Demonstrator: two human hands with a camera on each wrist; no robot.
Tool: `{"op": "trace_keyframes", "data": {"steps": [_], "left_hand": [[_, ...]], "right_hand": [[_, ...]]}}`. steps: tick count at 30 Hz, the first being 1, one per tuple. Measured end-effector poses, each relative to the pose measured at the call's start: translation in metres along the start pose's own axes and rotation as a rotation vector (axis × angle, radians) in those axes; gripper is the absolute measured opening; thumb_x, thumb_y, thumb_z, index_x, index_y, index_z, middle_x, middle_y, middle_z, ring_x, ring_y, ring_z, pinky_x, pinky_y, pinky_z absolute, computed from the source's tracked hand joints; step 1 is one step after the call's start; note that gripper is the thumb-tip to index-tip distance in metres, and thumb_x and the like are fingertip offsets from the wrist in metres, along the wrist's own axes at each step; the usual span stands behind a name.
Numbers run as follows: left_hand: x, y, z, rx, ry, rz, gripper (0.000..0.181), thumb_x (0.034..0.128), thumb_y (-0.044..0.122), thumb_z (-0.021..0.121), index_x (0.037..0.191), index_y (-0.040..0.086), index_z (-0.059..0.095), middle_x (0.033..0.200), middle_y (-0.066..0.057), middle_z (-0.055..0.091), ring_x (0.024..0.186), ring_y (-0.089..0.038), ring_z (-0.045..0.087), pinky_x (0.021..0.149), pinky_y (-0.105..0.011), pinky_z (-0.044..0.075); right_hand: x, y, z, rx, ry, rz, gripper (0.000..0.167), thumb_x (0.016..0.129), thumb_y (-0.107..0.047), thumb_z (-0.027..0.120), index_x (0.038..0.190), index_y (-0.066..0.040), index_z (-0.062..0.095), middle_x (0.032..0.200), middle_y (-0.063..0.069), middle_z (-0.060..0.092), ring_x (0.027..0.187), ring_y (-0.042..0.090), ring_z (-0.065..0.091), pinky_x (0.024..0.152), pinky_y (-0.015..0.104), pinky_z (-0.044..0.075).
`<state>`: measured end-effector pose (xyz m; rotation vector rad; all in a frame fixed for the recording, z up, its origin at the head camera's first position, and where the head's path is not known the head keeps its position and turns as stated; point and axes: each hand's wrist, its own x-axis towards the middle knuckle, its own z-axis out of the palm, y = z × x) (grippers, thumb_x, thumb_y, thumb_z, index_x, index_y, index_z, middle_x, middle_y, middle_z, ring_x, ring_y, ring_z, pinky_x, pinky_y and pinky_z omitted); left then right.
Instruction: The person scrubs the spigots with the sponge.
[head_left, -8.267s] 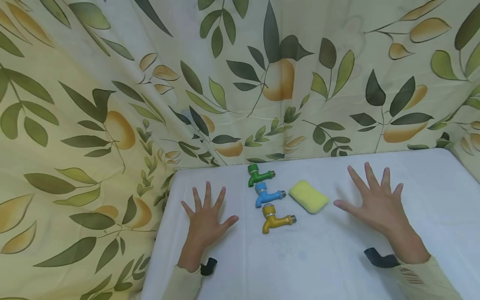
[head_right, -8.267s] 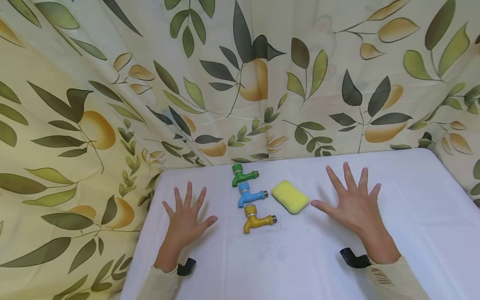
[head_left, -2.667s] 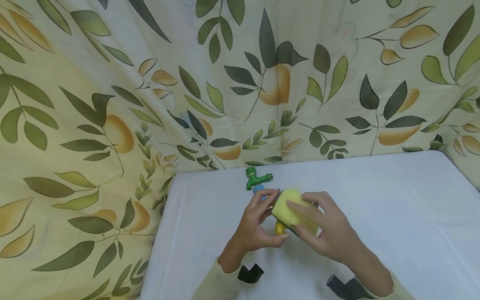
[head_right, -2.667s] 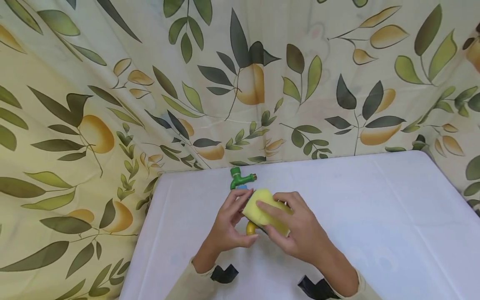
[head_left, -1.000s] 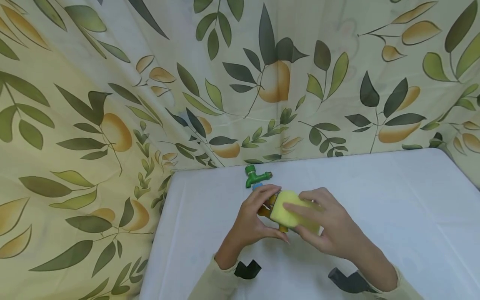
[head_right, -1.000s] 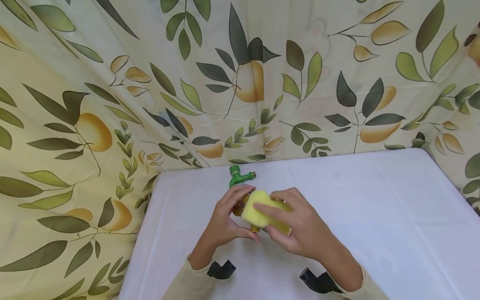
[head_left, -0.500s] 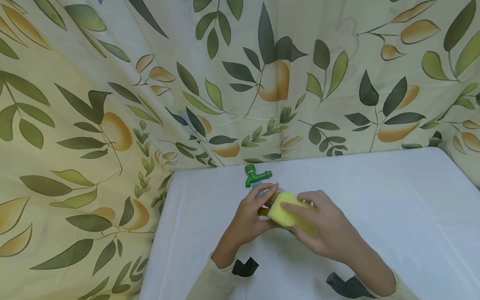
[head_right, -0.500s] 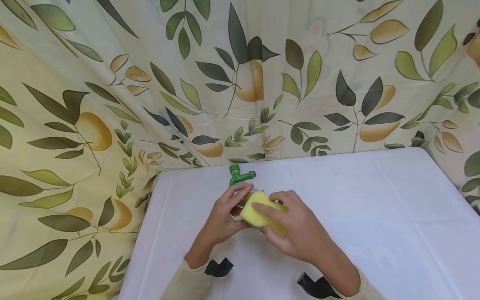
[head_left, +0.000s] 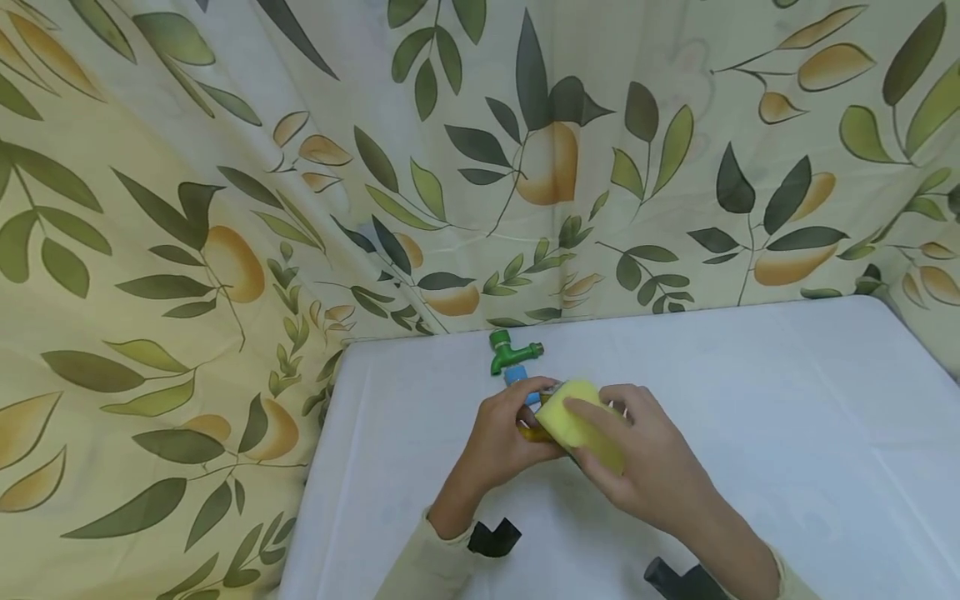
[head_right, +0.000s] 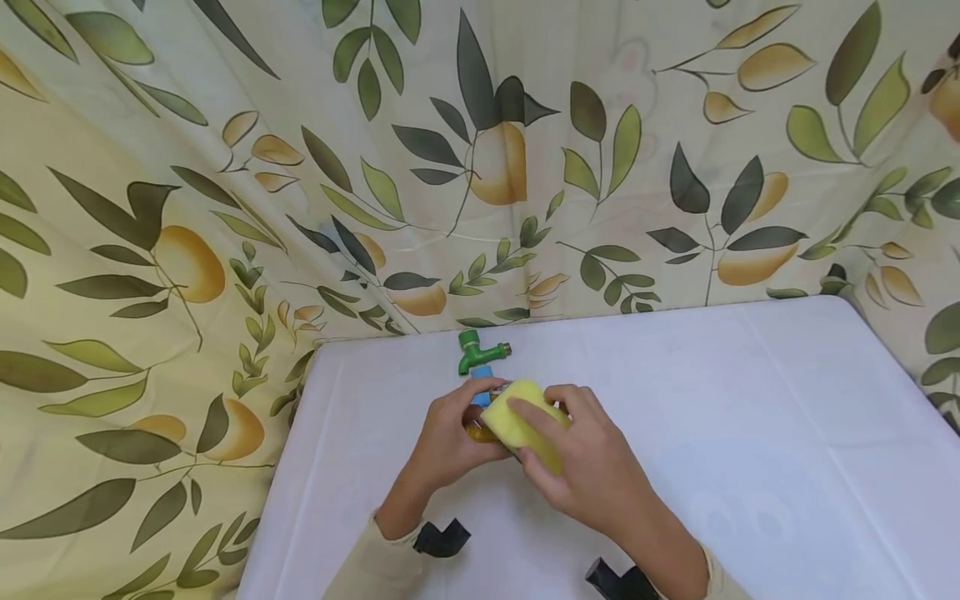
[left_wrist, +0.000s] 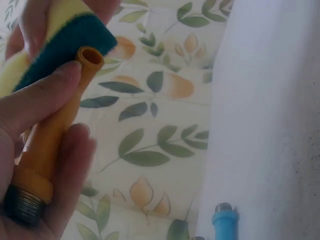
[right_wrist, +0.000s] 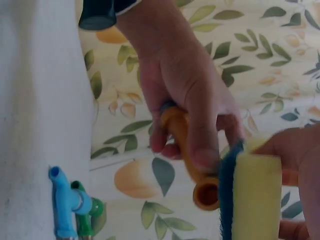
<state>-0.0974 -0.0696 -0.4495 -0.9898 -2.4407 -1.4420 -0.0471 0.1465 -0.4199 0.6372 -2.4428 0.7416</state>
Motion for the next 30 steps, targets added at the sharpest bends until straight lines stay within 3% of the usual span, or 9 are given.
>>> {"op": "trace_keyframes", "data": {"steps": [6,15,18,21,25,27,30], "left_hand": [[-0.002,0.0,0.002,-0.094,-0.02,0.009,0.073,0.0809,0.008,0.087,0.145,0.011,0.052,0.131,-0.009,0.063,0.09,-0.014,0.071,0.078,-0.018,0.06],[-0.001,-0.001,0.002,-0.24,-0.055,-0.017,0.068,0.0883,0.001,0.078,0.148,0.011,0.046,0.127,-0.015,0.061,0.095,-0.022,0.073,0.079,-0.027,0.063],[-0.001,-0.004,-0.002,-0.394,-0.146,-0.057,0.072,0.0895,-0.002,0.074,0.152,0.011,0.039,0.136,-0.019,0.057,0.104,-0.021,0.07,0.089,-0.03,0.061],[-0.003,-0.009,-0.009,-0.66,-0.284,-0.09,0.083,0.0884,-0.007,0.069,0.158,0.008,0.027,0.152,-0.023,0.041,0.115,-0.016,0.062,0.095,-0.026,0.058],[-0.003,-0.019,-0.015,-0.949,-0.427,-0.099,0.092,0.092,-0.001,0.071,0.163,0.006,0.013,0.161,-0.016,0.023,0.124,-0.012,0.055,0.093,-0.02,0.055],[-0.003,-0.024,-0.014,-1.006,-0.454,-0.095,0.096,0.0928,0.011,0.075,0.163,0.006,0.011,0.161,-0.009,0.024,0.128,-0.012,0.054,0.094,-0.022,0.056],[-0.002,-0.03,-0.009,-1.017,-0.427,-0.063,0.103,0.0874,0.023,0.082,0.162,0.003,0.013,0.158,-0.006,0.031,0.133,-0.015,0.052,0.102,-0.027,0.054]], "right_hand": [[-0.003,-0.003,0.005,-0.021,0.033,0.061,0.054,0.076,-0.023,0.081,0.128,-0.018,0.068,0.108,0.012,0.059,0.09,0.019,0.053,0.061,0.032,0.052],[-0.005,0.0,0.012,-0.023,0.099,0.087,0.053,0.077,-0.022,0.079,0.128,-0.014,0.068,0.109,0.015,0.058,0.091,0.022,0.054,0.063,0.036,0.053],[-0.004,0.001,0.012,-0.017,0.108,0.087,0.053,0.077,-0.021,0.079,0.128,-0.015,0.068,0.109,0.013,0.057,0.091,0.022,0.053,0.062,0.035,0.052],[-0.003,0.003,0.01,-0.018,0.118,0.109,0.053,0.076,-0.019,0.08,0.128,-0.014,0.069,0.11,0.013,0.056,0.092,0.022,0.052,0.062,0.035,0.053],[-0.001,0.005,0.007,0.006,0.09,0.15,0.053,0.077,-0.017,0.081,0.129,-0.015,0.068,0.112,0.013,0.057,0.095,0.022,0.055,0.066,0.038,0.055],[-0.001,0.005,0.006,0.04,0.056,0.158,0.055,0.077,-0.017,0.082,0.13,-0.018,0.068,0.113,0.009,0.057,0.095,0.02,0.057,0.066,0.036,0.055],[-0.002,0.003,0.006,0.09,0.006,0.117,0.056,0.075,-0.018,0.084,0.129,-0.021,0.069,0.114,0.006,0.058,0.094,0.019,0.06,0.067,0.034,0.056]]}}
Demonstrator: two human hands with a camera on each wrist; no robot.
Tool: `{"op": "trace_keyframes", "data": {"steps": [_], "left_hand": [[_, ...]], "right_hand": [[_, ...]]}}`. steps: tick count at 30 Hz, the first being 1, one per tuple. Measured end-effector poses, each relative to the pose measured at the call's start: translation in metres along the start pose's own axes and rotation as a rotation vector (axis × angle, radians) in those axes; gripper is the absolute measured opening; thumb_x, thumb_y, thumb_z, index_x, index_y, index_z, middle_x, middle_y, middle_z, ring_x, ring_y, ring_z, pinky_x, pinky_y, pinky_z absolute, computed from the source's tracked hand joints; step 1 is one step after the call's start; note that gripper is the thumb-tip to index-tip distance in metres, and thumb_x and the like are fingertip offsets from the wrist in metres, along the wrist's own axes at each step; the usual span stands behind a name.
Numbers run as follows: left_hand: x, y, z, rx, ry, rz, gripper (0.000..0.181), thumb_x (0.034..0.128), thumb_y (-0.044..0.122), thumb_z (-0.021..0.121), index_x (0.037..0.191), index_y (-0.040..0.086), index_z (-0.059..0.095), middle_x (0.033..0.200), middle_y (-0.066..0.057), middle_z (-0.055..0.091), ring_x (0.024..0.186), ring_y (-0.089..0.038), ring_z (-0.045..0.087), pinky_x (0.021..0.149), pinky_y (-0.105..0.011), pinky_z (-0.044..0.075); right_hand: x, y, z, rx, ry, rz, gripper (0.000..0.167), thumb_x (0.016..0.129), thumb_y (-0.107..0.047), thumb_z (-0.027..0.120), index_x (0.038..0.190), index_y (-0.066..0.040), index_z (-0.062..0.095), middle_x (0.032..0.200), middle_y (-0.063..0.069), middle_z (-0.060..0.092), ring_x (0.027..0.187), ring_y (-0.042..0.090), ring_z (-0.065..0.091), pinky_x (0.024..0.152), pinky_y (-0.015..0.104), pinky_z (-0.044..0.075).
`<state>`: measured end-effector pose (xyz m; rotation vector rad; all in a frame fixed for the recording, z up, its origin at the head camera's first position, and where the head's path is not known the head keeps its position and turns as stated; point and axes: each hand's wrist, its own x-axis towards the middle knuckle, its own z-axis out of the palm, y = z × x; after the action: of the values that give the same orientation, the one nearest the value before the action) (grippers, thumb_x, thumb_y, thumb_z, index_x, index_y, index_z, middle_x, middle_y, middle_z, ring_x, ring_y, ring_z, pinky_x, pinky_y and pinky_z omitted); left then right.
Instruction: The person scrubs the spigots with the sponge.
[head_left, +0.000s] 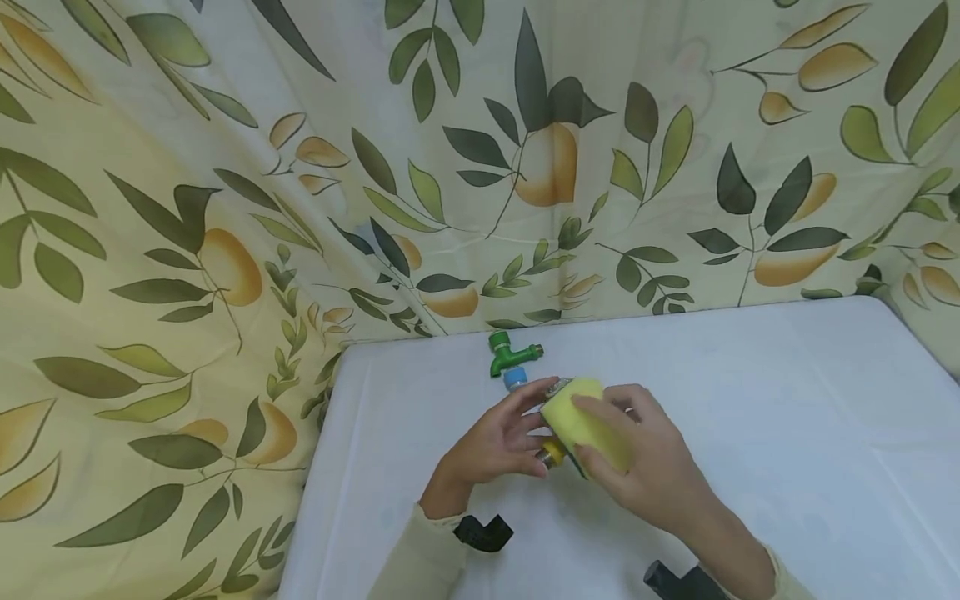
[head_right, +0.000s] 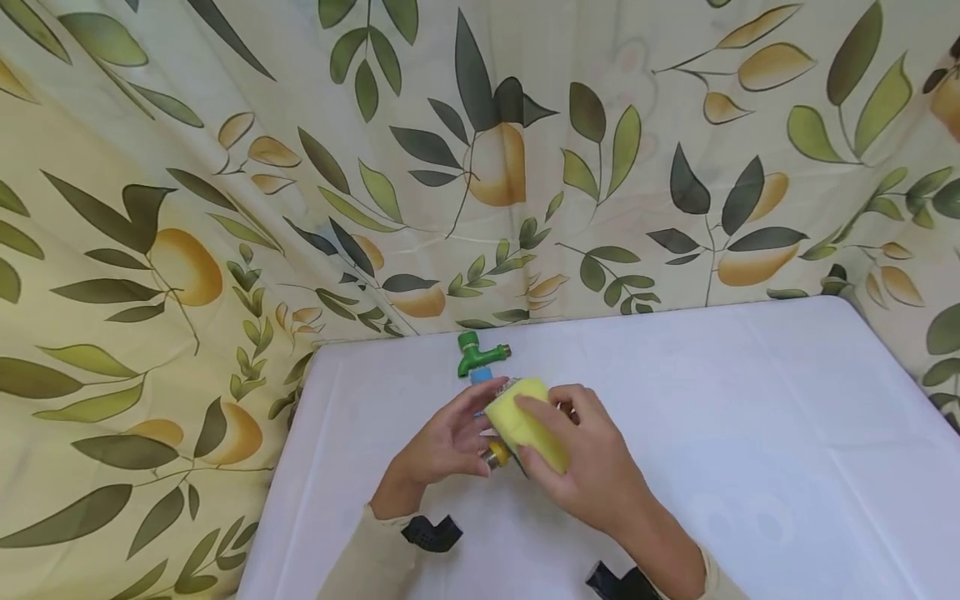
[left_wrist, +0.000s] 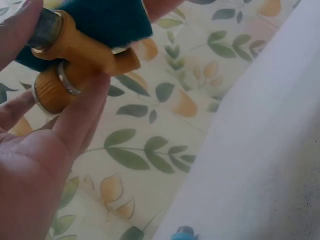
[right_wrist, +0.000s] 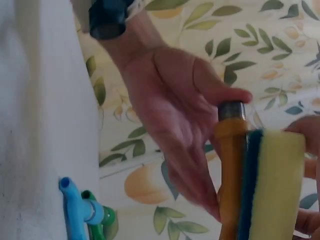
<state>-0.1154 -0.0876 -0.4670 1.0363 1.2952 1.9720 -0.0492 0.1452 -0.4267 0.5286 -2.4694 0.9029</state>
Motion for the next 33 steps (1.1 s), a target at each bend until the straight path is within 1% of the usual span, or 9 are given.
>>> {"op": "trace_keyframes", "data": {"steps": [3,6,12,14,18,22,25,30,33], "left_hand": [[0.002,-0.007,0.0,-0.005,0.036,0.052,0.104,0.0844,0.024,0.084,0.16,0.002,0.016,0.155,-0.004,0.036,0.139,-0.018,0.049,0.111,-0.034,0.049],[0.003,-0.012,0.001,-0.026,0.065,0.109,0.102,0.0841,0.023,0.085,0.159,0.0,0.019,0.152,-0.004,0.039,0.138,-0.019,0.05,0.11,-0.034,0.05],[0.006,-0.015,0.004,0.02,0.101,0.245,0.104,0.0823,0.021,0.086,0.155,-0.008,0.018,0.152,-0.003,0.041,0.138,-0.017,0.05,0.105,-0.027,0.052],[0.006,-0.013,0.004,0.037,0.116,0.275,0.103,0.0813,0.022,0.087,0.155,-0.007,0.021,0.152,-0.003,0.041,0.138,-0.018,0.05,0.107,-0.028,0.051],[0.007,-0.008,0.007,0.055,0.127,0.312,0.099,0.0797,0.025,0.088,0.155,0.003,0.028,0.153,-0.004,0.042,0.139,-0.018,0.051,0.109,-0.03,0.05],[0.008,-0.004,0.008,0.071,0.12,0.348,0.098,0.0779,0.024,0.089,0.154,0.007,0.03,0.156,-0.004,0.039,0.14,-0.018,0.049,0.111,-0.032,0.048],[0.008,-0.003,0.008,0.081,0.142,0.366,0.095,0.0781,0.02,0.089,0.153,0.012,0.031,0.156,-0.003,0.039,0.141,-0.017,0.049,0.114,-0.033,0.046],[0.011,-0.001,0.01,0.096,0.18,0.392,0.096,0.0739,0.024,0.091,0.15,0.014,0.033,0.153,-0.003,0.041,0.14,-0.018,0.05,0.115,-0.035,0.045],[0.012,0.0,0.011,0.117,0.2,0.397,0.096,0.0734,0.026,0.091,0.149,0.015,0.033,0.154,-0.003,0.039,0.139,-0.018,0.05,0.116,-0.036,0.045]], "right_hand": [[0.001,-0.001,0.001,-0.004,0.018,0.013,0.056,0.076,-0.018,0.084,0.129,-0.019,0.068,0.115,0.008,0.057,0.094,0.019,0.06,0.067,0.035,0.057],[0.0,-0.002,0.003,-0.003,0.058,0.045,0.057,0.077,-0.016,0.083,0.131,-0.016,0.067,0.115,0.008,0.057,0.093,0.017,0.056,0.066,0.033,0.054],[-0.012,-0.005,0.009,0.133,0.062,-0.201,0.043,0.085,-0.025,0.072,0.127,-0.015,0.07,0.118,0.007,0.06,0.1,0.015,0.057,0.079,0.018,0.051],[-0.011,-0.004,0.009,0.123,0.097,-0.201,0.041,0.088,-0.029,0.067,0.126,-0.015,0.07,0.116,0.008,0.059,0.101,0.015,0.054,0.083,0.016,0.048],[-0.008,-0.001,0.005,0.099,0.12,-0.188,0.041,0.091,-0.034,0.065,0.126,-0.013,0.071,0.114,0.008,0.058,0.099,0.015,0.053,0.082,0.016,0.047],[-0.007,0.001,0.0,0.19,0.103,-0.228,0.04,0.088,-0.03,0.07,0.124,-0.014,0.072,0.115,0.006,0.06,0.101,0.011,0.056,0.085,0.011,0.048],[-0.007,0.001,0.001,0.269,0.091,-0.294,0.04,0.084,-0.027,0.075,0.122,-0.013,0.072,0.114,0.007,0.06,0.1,0.011,0.057,0.085,0.012,0.049],[-0.004,-0.001,0.005,0.248,0.159,-0.351,0.041,0.099,-0.045,0.06,0.117,-0.01,0.074,0.11,0.011,0.06,0.099,0.013,0.053,0.083,0.015,0.048],[-0.003,-0.002,0.005,0.242,0.187,-0.378,0.043,0.101,-0.046,0.057,0.115,-0.01,0.074,0.107,0.012,0.059,0.099,0.015,0.051,0.082,0.015,0.046]]}}
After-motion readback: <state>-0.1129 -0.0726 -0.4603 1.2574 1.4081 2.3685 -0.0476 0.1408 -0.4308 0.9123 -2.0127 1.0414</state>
